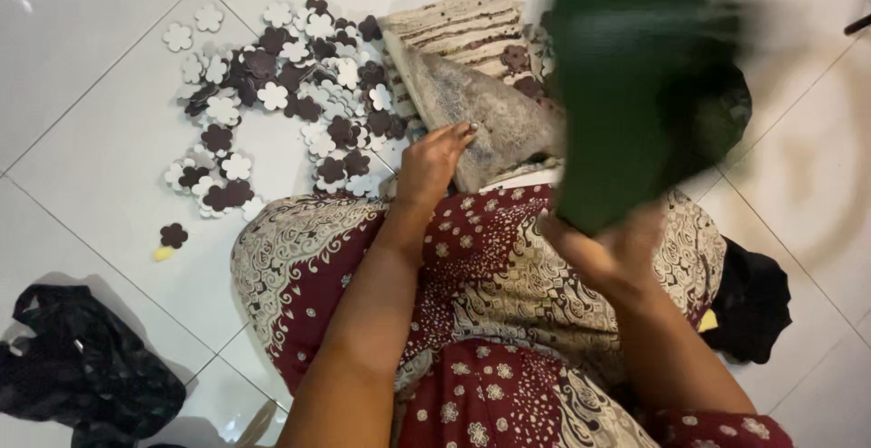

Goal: The person sits on the floor and repeatedly rubs small flower-shaped craft pieces against a green handheld tool to smooth their edges. The person handles the pieces one at a time, alternating between white and brown items, and places them back on the floor after treatment.

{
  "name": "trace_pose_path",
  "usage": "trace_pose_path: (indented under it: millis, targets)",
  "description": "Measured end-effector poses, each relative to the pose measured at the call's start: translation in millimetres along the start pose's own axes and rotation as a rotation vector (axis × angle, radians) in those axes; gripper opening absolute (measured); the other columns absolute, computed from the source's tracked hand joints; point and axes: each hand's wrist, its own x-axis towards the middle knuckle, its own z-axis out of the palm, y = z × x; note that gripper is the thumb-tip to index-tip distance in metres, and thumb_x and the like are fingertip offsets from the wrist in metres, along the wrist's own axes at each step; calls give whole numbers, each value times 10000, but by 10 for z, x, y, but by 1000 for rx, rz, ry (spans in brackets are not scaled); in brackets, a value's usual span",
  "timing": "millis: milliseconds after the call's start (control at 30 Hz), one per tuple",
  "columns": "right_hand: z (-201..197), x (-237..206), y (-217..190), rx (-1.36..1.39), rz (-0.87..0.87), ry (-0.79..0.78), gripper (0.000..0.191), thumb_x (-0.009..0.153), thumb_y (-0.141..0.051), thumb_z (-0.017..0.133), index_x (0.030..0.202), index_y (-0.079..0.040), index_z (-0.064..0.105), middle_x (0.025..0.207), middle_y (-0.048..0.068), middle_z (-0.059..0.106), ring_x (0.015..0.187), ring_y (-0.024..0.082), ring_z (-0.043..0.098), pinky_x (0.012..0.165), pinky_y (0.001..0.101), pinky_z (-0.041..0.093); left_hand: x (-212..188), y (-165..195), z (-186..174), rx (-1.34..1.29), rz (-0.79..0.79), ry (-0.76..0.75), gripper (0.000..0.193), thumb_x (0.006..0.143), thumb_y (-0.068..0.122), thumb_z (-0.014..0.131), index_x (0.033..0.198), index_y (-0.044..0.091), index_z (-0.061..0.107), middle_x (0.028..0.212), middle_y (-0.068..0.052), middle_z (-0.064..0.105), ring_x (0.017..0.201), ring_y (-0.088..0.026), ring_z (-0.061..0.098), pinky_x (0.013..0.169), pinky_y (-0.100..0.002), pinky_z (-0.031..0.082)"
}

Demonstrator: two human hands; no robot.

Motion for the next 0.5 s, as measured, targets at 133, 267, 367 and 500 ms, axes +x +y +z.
trace_pose_path:
  millis: [133,267,367,500]
  targets:
    - [81,64,82,84,-427,151,853,799,-357,797,1496,-73,395,1463,115,479,1238,156,576,955,300,511,-27,19,-21,16,225,226,121,927,181,756,1035,143,795,1150,-107,764,888,-233,784,771,-336,643]
    - [219,113,160,-446,175,-224,1060,719,-323,822,1566,-56,245,1412,207,496,1231,304,569,1008,435,500,-43,11,-82,55,192,135,114,927,100,751,1038,102,778,1103,-122,766,867,-279,768,734,-376,625]
    - [248,71,224,-694,247,-283,1093,687,-335,833,1573,-101,237,1403,239,501,1246,396,559,1015,501,499,-76,-10,-133,35,230,157,179,904,60,745,1079,88,771,1075,-145,764,889,-322,751,733,-403,606]
    - [325,153,467,-406,428,-144,1066,729,-333,732,1623,-142,184,1421,219,502,1201,383,620,1003,471,530,-25,4,-125,-20,233,141,274,926,49,663,1165,129,770,1105,-104,771,924,-270,765,815,-359,619]
